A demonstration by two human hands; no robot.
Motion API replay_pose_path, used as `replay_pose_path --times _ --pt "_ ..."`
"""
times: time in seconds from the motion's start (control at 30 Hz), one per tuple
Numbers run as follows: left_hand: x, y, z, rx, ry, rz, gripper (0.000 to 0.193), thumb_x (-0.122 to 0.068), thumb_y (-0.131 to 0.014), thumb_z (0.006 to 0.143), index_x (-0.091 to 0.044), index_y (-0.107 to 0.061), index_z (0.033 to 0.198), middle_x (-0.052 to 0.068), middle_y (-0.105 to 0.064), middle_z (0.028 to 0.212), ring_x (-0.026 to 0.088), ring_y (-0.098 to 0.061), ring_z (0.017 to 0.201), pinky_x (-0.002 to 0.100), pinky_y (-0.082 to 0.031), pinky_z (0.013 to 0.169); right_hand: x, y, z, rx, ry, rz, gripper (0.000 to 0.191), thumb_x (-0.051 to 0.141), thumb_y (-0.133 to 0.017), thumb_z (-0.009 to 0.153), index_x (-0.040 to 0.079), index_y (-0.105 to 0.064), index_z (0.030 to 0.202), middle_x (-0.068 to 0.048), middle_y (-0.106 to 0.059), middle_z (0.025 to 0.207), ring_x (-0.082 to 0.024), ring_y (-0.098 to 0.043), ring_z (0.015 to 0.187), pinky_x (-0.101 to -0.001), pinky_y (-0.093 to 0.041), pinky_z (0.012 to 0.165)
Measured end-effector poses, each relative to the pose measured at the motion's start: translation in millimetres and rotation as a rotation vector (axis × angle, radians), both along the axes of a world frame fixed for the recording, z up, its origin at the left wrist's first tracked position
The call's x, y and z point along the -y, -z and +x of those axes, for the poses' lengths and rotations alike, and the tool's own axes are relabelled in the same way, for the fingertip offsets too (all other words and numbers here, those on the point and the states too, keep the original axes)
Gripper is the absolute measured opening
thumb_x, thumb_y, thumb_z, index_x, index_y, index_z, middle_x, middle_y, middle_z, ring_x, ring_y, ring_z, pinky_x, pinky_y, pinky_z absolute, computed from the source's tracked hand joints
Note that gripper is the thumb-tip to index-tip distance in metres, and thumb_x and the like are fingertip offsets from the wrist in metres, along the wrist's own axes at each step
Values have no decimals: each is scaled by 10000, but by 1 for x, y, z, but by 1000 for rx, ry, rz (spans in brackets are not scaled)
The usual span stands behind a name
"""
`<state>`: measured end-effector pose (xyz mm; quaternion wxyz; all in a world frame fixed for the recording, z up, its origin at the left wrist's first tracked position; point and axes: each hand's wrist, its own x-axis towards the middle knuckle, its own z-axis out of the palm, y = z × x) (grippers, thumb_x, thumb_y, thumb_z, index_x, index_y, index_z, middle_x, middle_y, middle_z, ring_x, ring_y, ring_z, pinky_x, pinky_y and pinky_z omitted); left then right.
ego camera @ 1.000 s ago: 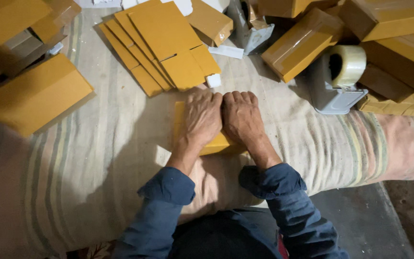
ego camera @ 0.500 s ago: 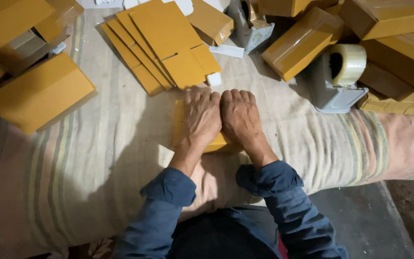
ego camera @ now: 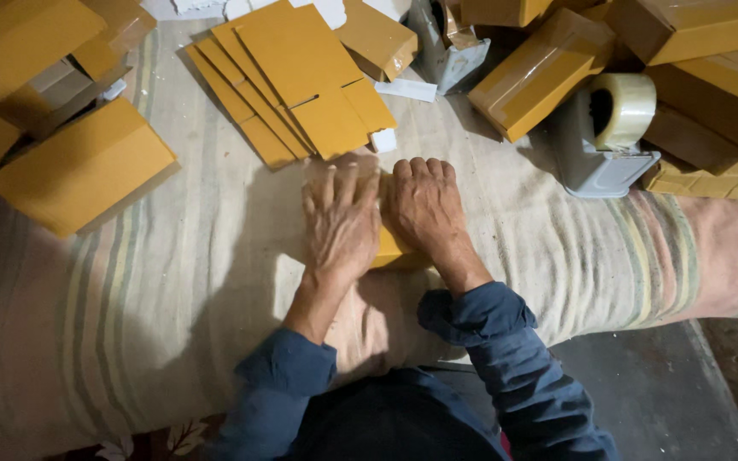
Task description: The person folds flat pre-cut yellow cardboard boxes into shape on a padded work surface, pressing the sides and flaps closed by hand, then stacks the finished boxes with a pile of completed ones. The person repeats this folding cycle with one box after another.
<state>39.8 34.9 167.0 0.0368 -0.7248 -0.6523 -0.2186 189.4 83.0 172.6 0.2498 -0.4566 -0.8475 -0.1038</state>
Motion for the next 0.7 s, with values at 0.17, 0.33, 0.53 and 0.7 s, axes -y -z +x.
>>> replay_pose_path --times 0.17,0.33,0.53,0.7 --pt "2 7 0 23 -10 -78 486 -311 -499 1005 -181 -529 1473 132 -428 1571 405 -313 1453 687 -269 1107 11 -1 -1 22 -38 -26 462 294 -596 909 38 -622 1293 -208 -655 1211 -404 -581 1160 -618 -369 1074" --pt "23 0 -27 87 220 28 549 -398 -534 1029 -155 -509 1520 150 -392 1628 401 -253 1539 588 -316 1173 31 -14 27 53 -100 -252 743 531 -638 930 124 -457 1524 -274 -408 1544 -464 -317 1449 -633 -228 1168" --pt "44 -15 -38 73 319 -145 926 -450 -765 751 -161 -402 1552 156 -244 1656 422 -162 1535 610 -273 1130 41 -25 26 213 -73 -317 1283 726 -794 552 124 -330 1585 -292 -283 1597 -483 -209 1486 -661 -118 1181" --pt "36 -13 -9 -240 85 -251 1030 -148 -859 732 -109 -285 1587 125 -201 1667 389 -168 1514 611 -325 1109 51 -8 -14 376 -15 -218 1264 697 -800 643 -69 -311 1521 -274 -295 1602 -422 -231 1509 -675 -136 1199"
